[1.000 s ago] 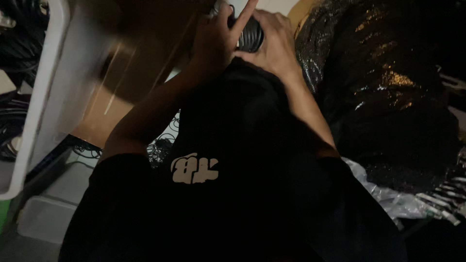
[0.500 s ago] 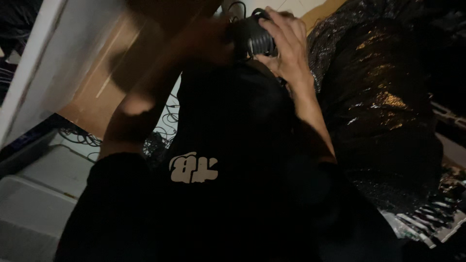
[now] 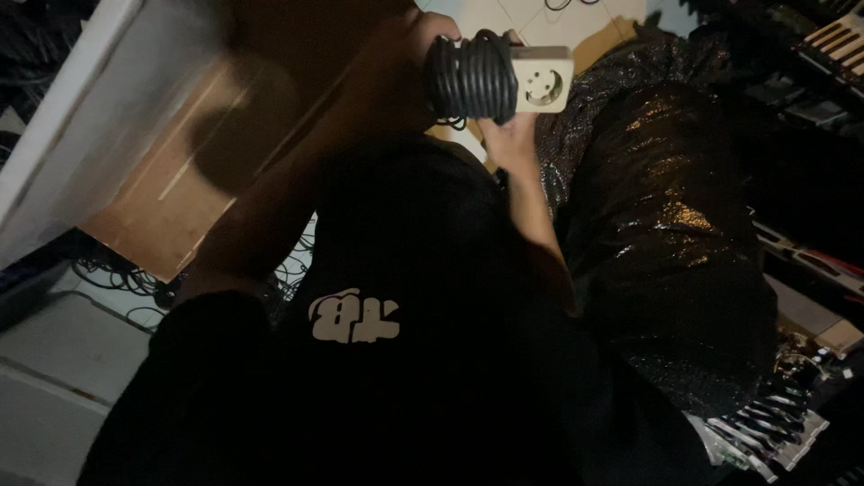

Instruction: The person wraps an electrical cable around a white power strip while sitting on the floor, then places the coiled unit into a white storage bin filled with other cables.

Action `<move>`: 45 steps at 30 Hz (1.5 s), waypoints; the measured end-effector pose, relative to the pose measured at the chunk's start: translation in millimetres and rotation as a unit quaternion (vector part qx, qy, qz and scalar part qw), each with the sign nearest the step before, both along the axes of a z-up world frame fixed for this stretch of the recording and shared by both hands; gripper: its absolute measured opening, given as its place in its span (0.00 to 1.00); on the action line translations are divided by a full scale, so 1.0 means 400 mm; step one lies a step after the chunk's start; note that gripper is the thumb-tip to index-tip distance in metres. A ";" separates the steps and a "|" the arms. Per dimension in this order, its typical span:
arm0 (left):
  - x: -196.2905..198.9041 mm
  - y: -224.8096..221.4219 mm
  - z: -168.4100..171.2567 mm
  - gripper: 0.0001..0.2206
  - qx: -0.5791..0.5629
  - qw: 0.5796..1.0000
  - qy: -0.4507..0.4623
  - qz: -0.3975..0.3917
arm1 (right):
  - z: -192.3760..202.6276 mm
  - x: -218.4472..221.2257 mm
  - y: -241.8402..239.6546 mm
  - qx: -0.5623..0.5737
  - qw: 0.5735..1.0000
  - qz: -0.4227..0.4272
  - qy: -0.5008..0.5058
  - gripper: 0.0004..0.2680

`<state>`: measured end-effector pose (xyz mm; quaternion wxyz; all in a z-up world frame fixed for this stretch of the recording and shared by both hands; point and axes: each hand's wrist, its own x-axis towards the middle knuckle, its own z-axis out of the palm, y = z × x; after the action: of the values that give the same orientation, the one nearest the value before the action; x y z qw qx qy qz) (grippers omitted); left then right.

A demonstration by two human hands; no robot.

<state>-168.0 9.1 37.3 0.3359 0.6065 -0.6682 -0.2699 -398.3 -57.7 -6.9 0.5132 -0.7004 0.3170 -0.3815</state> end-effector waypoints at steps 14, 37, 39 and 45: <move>0.078 0.035 0.010 0.49 -0.006 0.998 -0.004 0.067 | 0.100 -0.080 0.076 0.032 0.999 -0.003 0.034 0.04; 0.044 0.046 0.088 0.47 -0.011 0.992 -0.069 -0.103 | 0.246 -0.022 -0.093 -0.080 0.973 0.119 0.178 0.06; 0.019 0.031 0.074 0.47 -0.004 0.990 -0.056 -0.128 | 0.161 -0.003 -0.153 -0.086 0.974 0.180 0.109 0.07; 0.016 -0.009 0.043 0.47 -0.009 0.994 -0.081 -0.078 | -0.035 -0.031 -0.052 0.188 0.971 0.111 -0.095 0.08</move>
<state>-161.6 5.3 54.5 0.2638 0.5697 -0.7408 -0.2389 -410.6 -78.6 -21.0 0.7029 -0.5825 0.2531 -0.3202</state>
